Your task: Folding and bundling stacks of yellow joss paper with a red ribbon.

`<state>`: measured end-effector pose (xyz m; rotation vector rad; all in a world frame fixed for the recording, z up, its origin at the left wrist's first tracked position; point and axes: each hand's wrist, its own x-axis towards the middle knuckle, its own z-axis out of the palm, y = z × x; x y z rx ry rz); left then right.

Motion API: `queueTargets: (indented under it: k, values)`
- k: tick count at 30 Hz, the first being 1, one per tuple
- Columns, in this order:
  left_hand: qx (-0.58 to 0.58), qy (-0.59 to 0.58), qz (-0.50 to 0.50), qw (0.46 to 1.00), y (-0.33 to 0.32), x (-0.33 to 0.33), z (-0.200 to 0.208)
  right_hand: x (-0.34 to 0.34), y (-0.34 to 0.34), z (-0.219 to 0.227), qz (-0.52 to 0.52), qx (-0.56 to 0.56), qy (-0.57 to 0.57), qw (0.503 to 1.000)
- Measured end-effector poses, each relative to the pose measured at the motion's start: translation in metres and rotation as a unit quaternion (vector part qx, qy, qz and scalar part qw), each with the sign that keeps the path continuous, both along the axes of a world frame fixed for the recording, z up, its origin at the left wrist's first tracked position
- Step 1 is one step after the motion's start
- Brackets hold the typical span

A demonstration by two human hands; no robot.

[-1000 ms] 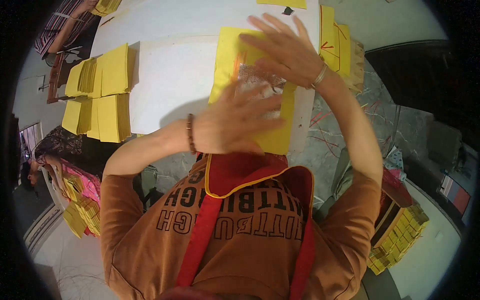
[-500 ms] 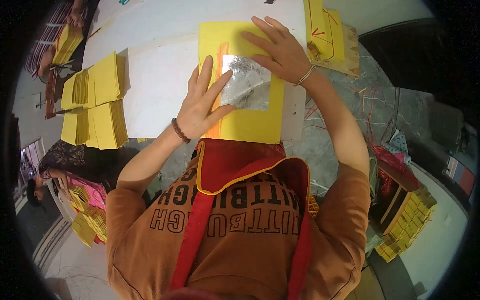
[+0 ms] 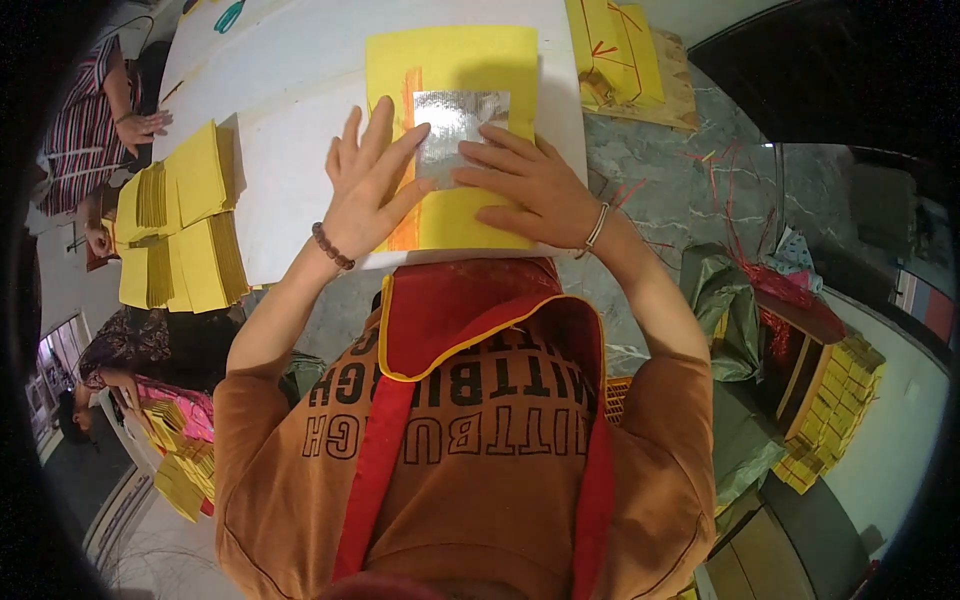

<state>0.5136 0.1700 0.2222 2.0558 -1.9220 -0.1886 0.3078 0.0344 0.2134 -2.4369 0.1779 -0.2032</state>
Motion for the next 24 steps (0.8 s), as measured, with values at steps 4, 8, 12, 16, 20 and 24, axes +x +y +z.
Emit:
queueTargets:
  k: [4, 8, 12, 16, 20, 24]
  values:
    - [-0.073, 0.095, -0.166, 0.979, 0.007, 0.005, 0.032, -0.008, -0.001, 0.014, -0.049, -0.02, -0.025, 0.998]
    - [-0.017, 0.087, -0.239, 0.967, 0.02, 0.0, 0.034, -0.025, 0.012, 0.029, -0.06, -0.003, -0.035, 0.998]
    - [-0.033, 0.102, -0.234, 0.966, 0.016, 0.004, 0.031, -0.035, 0.03, 0.016, -0.078, -0.06, -0.033, 0.995]
    - [-0.039, 0.166, -0.235, 0.957, 0.009, 0.005, 0.031, -0.034, 0.033, 0.004, -0.125, -0.043, -0.053, 0.99]
    - [0.044, 0.25, -0.199, 0.947, 0.003, 0.013, 0.032, -0.033, 0.033, 0.007, -0.139, 0.049, -0.068, 0.987]
    - [0.067, 0.381, -0.151, 0.91, -0.003, 0.017, 0.025, -0.033, 0.032, 0.002, -0.156, 0.118, -0.087, 0.977]
